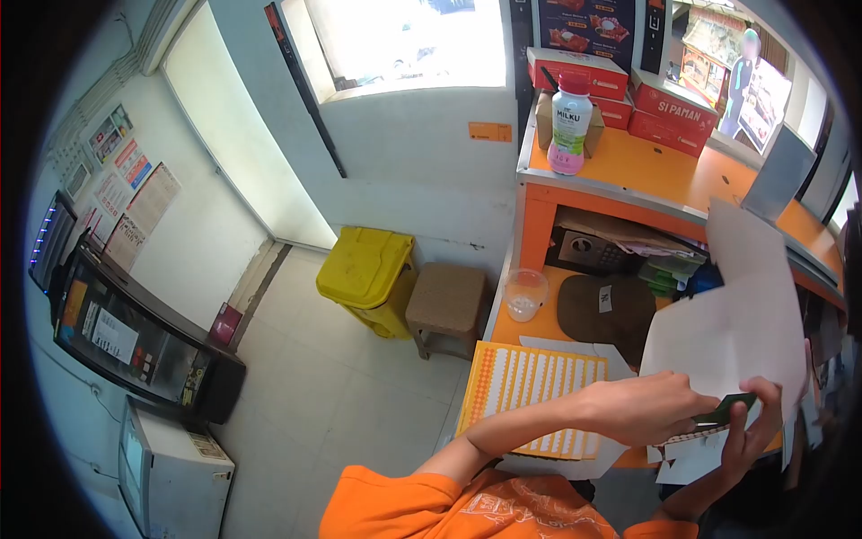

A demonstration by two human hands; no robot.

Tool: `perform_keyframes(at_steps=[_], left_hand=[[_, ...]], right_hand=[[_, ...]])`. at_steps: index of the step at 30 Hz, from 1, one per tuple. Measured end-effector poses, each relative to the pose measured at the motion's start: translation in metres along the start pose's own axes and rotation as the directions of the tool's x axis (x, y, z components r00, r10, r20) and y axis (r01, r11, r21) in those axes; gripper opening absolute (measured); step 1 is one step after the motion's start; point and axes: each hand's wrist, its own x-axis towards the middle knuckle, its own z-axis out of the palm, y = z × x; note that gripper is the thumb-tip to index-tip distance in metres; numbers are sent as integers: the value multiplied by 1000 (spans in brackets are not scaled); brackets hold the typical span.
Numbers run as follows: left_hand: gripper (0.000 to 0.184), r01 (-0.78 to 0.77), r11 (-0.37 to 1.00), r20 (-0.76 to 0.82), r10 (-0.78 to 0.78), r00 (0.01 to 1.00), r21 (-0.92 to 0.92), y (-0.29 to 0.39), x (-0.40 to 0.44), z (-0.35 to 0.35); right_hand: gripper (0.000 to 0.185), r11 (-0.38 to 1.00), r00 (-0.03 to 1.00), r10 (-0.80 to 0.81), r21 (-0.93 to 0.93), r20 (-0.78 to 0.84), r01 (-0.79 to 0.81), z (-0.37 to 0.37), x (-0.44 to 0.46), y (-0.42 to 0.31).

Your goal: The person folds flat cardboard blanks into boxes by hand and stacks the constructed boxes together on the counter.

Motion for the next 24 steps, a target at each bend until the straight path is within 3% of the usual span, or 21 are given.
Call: perform_keyframes(at_steps=[2,3,5,7,9,10,13,14,15,16,18,20,24], left_hand=[[17,11,996,-37,-15,999,-90,5,5,2],[17,17,991,-56,-25,998,-133,7,8,4],[17,-27,985,-52,19,998,-169,5,11,11],[17,-107,973,-89,90,992,-203,-2,18,25],[17,-220,951,-171,185,968,-219,-11,26,37],[16,-128,953,-123,97,988,-275,-15,29,39],[16,-58,902,-12,59,998,-428,-22,30,44],[19,-100,899,-26,98,995,-427,-30,31,53],[19,-77,891,-2,85,996,-447,-33,28,58],[20,-52,884,25,72,997,-465,-34,24,62],[22,49,838,94,3,996,-544,-36,16,68],[24,205,729,185,-109,977,-653,-38,7,77],[27,265,639,201,-174,964,-722,-35,-1,89]], right_hand=[[36,989,985,99,127,-141,-81,4,-10,4],[33,975,944,168,190,-286,-116,9,-12,1],[32,918,747,384,307,-542,-249,13,-6,-2],[31,838,473,545,448,-692,-311,15,7,-15],[31,862,540,497,461,-680,-212,7,-5,-3],[31,868,571,471,468,-673,-164,3,-13,5],[28,832,614,497,537,-613,-138,3,-48,22],[24,711,809,451,699,-377,-70,-9,-49,28],[20,522,935,348,843,-72,-130,-21,-50,33],[18,377,953,221,882,209,-281,-33,-51,39],[17,772,968,98,595,233,-222,-23,-22,-9],[18,835,945,233,451,230,-316,-15,-26,-19],[25,808,895,444,415,40,-419,-1,-38,-24]])
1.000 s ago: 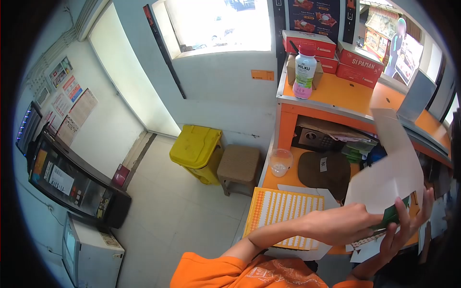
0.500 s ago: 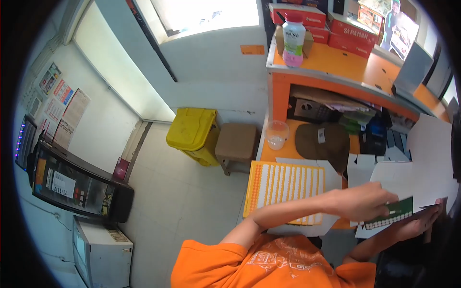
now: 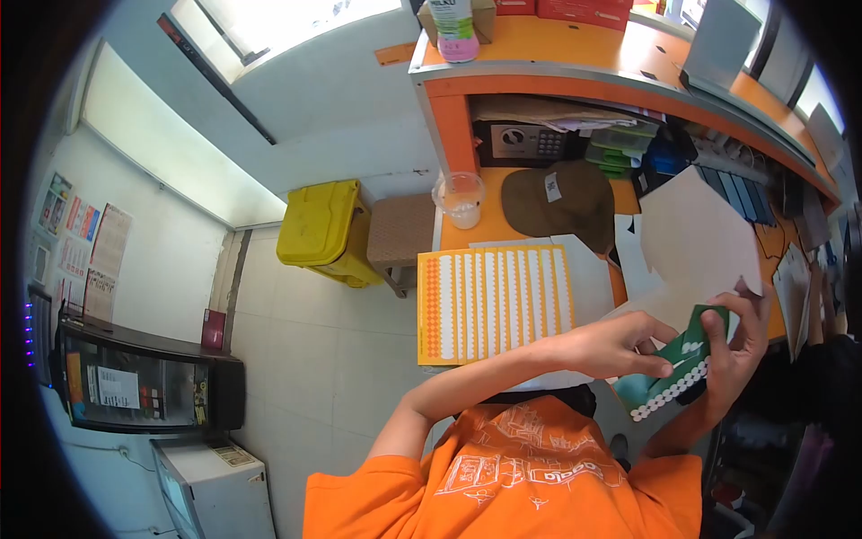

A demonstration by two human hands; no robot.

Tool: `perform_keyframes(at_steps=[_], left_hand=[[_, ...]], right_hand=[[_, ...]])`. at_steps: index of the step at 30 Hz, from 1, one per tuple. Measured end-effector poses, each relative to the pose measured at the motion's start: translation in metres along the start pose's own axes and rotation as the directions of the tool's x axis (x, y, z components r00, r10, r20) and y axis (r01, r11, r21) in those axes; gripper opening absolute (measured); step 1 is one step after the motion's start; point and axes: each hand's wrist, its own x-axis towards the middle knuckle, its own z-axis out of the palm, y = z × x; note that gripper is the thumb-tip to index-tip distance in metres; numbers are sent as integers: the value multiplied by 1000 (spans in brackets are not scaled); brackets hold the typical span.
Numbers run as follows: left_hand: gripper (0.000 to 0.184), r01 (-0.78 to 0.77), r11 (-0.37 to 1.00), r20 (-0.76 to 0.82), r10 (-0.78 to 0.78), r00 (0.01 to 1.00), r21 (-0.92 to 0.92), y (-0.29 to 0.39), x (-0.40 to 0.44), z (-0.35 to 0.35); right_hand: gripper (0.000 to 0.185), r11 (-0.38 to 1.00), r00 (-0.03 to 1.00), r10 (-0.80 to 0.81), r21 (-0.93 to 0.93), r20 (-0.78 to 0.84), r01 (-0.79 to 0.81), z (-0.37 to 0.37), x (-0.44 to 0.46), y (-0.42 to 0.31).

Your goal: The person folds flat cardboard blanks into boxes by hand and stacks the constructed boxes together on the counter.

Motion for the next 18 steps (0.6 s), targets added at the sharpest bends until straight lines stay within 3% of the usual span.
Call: perform_keyframes(at_steps=[3,4,7,11,14,15,18], left_hand=[[31,88,996,19,-88,996,33,0,-4,1],[31,114,985,23,-118,993,132,-1,-4,3],[29,-40,988,65,30,997,150,-4,-3,11],[27,-60,991,74,51,996,123,-21,13,10],[27,18,963,43,-31,999,267,-11,13,8],[27,29,973,6,-31,1000,229,-10,14,8],[29,18,983,-136,7,991,183,-7,20,9]], right_hand=[[24,995,951,50,67,305,-74,-9,-3,2],[27,979,935,100,134,340,-153,-10,-5,6],[32,973,880,111,128,461,-190,-28,-11,22],[31,943,877,64,257,477,-209,-35,-18,32],[30,941,847,97,230,524,-250,-35,-12,36],[29,939,837,90,233,540,-252,-37,-10,40],[32,988,828,116,26,548,-155,-35,0,39]])
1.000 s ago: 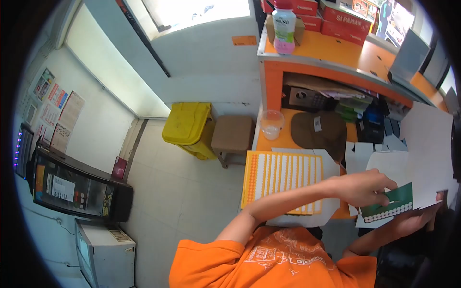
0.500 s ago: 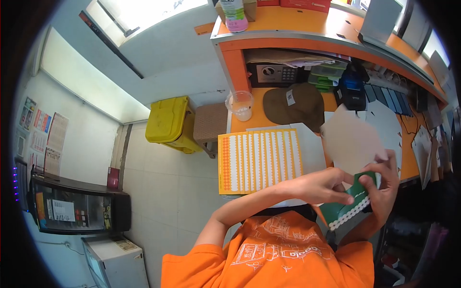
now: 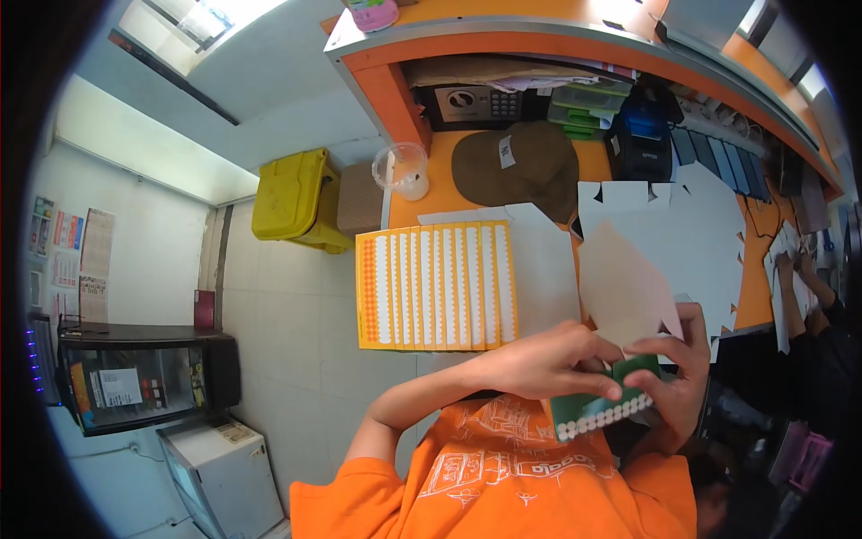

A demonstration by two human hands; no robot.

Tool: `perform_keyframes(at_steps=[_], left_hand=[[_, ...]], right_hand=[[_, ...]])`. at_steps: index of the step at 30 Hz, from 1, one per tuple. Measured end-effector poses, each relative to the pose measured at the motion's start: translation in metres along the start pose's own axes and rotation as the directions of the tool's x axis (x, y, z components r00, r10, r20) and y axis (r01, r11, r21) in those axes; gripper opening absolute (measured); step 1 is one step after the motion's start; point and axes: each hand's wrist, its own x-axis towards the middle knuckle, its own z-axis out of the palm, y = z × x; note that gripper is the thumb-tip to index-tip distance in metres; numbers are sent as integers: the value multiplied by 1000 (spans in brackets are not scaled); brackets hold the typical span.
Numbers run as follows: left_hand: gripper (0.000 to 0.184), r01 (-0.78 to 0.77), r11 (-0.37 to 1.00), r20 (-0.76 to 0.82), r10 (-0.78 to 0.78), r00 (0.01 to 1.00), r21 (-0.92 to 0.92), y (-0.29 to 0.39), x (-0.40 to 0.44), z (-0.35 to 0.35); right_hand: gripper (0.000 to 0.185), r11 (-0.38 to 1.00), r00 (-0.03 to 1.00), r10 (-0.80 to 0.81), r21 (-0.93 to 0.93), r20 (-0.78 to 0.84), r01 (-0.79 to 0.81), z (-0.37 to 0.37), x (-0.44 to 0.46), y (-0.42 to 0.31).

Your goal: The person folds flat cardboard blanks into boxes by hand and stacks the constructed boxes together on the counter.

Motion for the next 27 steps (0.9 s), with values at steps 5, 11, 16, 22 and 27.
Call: perform_keyframes(at_steps=[5,11,16,22,27], left_hand=[[30,143,970,-174,-109,979,196,24,11,5],[41,182,976,-384,-123,915,119,29,15,6],[57,104,974,-666,57,744,199,12,15,-12],[44,307,882,-767,90,635,358,-25,-6,-113],[56,482,725,-456,-257,852,492,-86,-13,-171]], right_hand=[[34,998,997,-48,-46,56,51,-10,14,10],[34,997,991,-51,64,125,44,-5,14,29],[40,994,951,-112,-49,-287,102,-5,9,68],[33,957,917,192,276,-350,-95,37,-12,134],[34,690,808,494,421,320,-589,55,-39,154]])
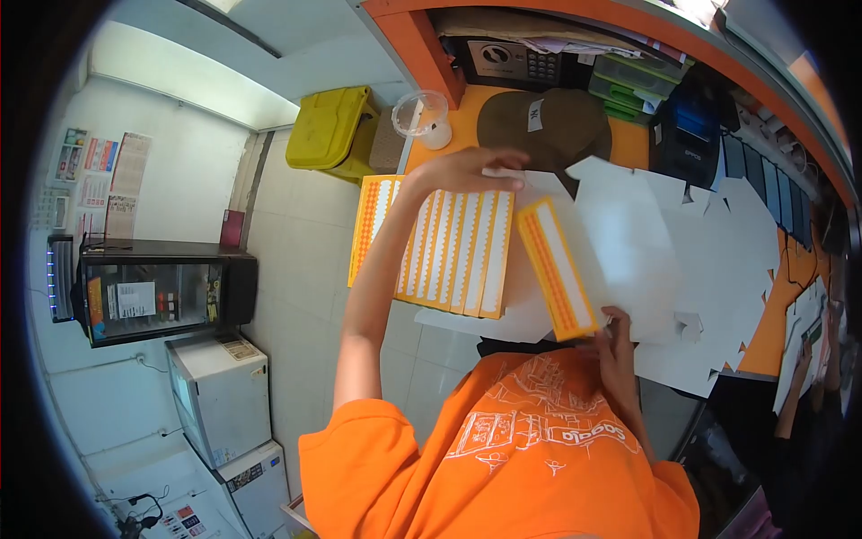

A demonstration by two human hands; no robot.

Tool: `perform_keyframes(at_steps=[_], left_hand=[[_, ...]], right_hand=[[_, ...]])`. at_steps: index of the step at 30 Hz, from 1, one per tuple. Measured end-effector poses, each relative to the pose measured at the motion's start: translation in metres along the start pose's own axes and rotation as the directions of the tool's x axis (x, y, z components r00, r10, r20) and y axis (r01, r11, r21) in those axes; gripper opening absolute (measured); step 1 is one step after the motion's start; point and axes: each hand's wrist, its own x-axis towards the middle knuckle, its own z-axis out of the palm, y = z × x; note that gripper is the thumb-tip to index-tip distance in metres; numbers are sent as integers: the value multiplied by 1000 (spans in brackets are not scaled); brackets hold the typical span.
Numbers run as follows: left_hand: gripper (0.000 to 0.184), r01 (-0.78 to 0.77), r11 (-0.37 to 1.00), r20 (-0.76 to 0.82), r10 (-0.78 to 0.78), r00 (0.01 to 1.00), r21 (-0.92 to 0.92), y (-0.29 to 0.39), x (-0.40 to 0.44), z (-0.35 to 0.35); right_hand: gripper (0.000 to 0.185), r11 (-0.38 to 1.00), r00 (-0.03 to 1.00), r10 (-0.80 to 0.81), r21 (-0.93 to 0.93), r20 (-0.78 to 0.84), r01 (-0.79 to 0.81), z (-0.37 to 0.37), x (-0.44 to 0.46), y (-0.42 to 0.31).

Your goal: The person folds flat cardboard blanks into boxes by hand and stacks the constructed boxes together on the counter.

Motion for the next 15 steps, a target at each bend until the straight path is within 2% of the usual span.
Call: perform_keyframes(at_steps=[2,5,6,8,9,11,12,14,15], left_hand=[[61,9,1000,298,0,955,-28,-11,10,-1],[63,189,973,387,-226,894,131,1,16,-6],[64,214,966,390,-255,885,147,4,17,-8],[66,264,948,401,-316,860,179,7,18,-8],[66,277,945,399,-325,858,174,7,18,-8],[66,303,939,400,-344,850,164,5,17,-8],[67,318,936,419,-351,838,149,2,18,-8],[69,351,929,460,-365,809,119,-6,19,-8],[70,303,952,487,-279,828,31,-16,20,-7]], right_hand=[[41,972,978,193,119,84,-202,-2,-11,-18],[50,976,963,215,-16,160,-215,-8,-12,-29],[53,960,973,187,-235,138,-151,-9,-11,-38],[57,778,985,125,-628,119,-23,-10,-6,-56],[59,711,990,-7,-695,143,105,-10,-2,-58],[63,512,942,-249,-795,224,324,-12,3,-60],[63,399,854,-396,-775,336,490,-11,10,-63],[63,105,579,-610,-670,540,735,-4,25,-69],[57,234,615,-586,-617,527,752,5,28,-67]])
